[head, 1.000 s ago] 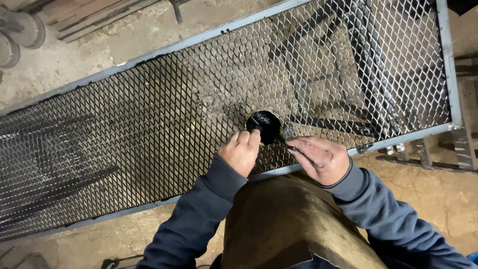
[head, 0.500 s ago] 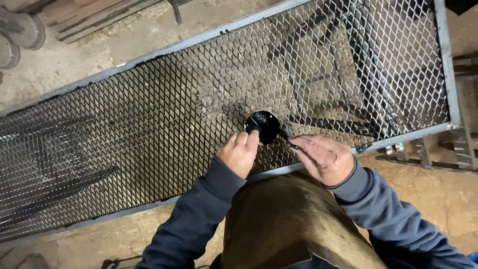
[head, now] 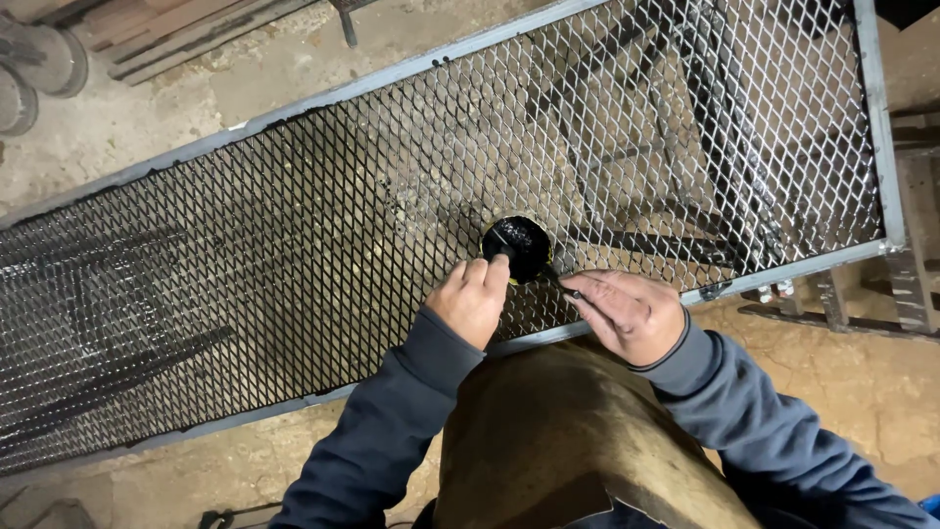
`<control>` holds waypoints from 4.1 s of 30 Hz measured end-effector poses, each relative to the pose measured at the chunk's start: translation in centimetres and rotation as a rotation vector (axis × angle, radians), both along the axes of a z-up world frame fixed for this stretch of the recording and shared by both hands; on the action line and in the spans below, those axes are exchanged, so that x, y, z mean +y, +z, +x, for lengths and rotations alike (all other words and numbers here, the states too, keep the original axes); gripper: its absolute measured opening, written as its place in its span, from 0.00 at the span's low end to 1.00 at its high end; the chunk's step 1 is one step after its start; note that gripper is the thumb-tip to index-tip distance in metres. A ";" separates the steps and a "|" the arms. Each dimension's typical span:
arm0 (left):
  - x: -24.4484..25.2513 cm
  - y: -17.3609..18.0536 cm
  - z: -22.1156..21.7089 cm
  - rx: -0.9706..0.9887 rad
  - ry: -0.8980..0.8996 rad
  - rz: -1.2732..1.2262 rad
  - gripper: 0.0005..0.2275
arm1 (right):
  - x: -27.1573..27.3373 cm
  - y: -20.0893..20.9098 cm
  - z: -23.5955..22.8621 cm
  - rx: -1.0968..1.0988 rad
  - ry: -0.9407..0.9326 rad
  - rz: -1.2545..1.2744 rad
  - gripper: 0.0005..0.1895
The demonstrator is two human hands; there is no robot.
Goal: Painting a long metal mesh ramp with black paint using a small roller.
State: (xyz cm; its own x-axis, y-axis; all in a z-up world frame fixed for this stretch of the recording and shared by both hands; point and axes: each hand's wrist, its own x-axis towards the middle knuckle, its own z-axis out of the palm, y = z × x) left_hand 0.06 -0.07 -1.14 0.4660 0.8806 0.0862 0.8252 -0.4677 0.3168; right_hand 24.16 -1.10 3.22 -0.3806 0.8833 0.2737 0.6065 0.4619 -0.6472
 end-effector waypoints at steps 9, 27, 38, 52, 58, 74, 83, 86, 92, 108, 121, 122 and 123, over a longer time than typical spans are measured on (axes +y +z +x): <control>0.0 -0.3 0.1 0.009 0.017 -0.035 0.14 | -0.2 0.7 0.4 -0.016 -0.014 0.016 0.15; -3.6 2.1 -0.1 -0.113 0.146 0.192 0.13 | -0.5 0.4 3.7 0.050 0.012 0.073 0.10; -11.3 2.0 -2.2 -0.340 0.595 0.242 0.12 | 2.3 -1.5 2.8 0.125 -0.019 -0.029 0.12; -1.2 -12.8 -4.6 -0.027 0.774 -0.018 0.20 | 2.7 -6.8 1.1 0.019 0.150 0.088 0.15; -10.6 -14.8 -4.1 -0.028 0.708 -0.219 0.19 | 2.6 -8.8 1.3 -0.002 0.107 0.049 0.18; -1.9 -15.4 -4.8 0.016 0.676 -0.289 0.28 | 5.4 -18.4 -2.3 0.057 0.076 -0.345 0.51; -5.9 -13.6 -4.2 0.057 0.660 -0.298 0.31 | 4.0 -16.8 0.5 0.232 0.022 -0.252 0.44; 1.3 -13.9 -5.1 0.054 0.707 -0.394 0.28 | 3.4 -15.7 3.1 0.290 -0.066 -0.226 0.43; 10.8 -15.4 -6.9 0.121 0.732 -0.344 0.27 | 3.1 -15.3 8.4 0.231 -0.288 -0.289 0.42; -1.6 -15.1 -5.3 0.159 0.703 -0.352 0.29 | 3.6 -21.7 12.2 -0.132 -0.385 -0.384 0.38; -0.5 -15.5 -9.0 0.268 0.627 -0.382 0.28 | 2.6 -18.9 11.5 -0.403 -0.373 -0.265 0.37; -2.3 -16.3 -9.6 0.253 0.627 -0.341 0.27 | 2.0 -18.0 11.0 -0.264 -0.420 -0.274 0.39; -3.9 -17.2 -9.9 0.230 0.639 -0.294 0.27 | 2.1 -17.0 10.7 -0.126 -0.454 -0.270 0.42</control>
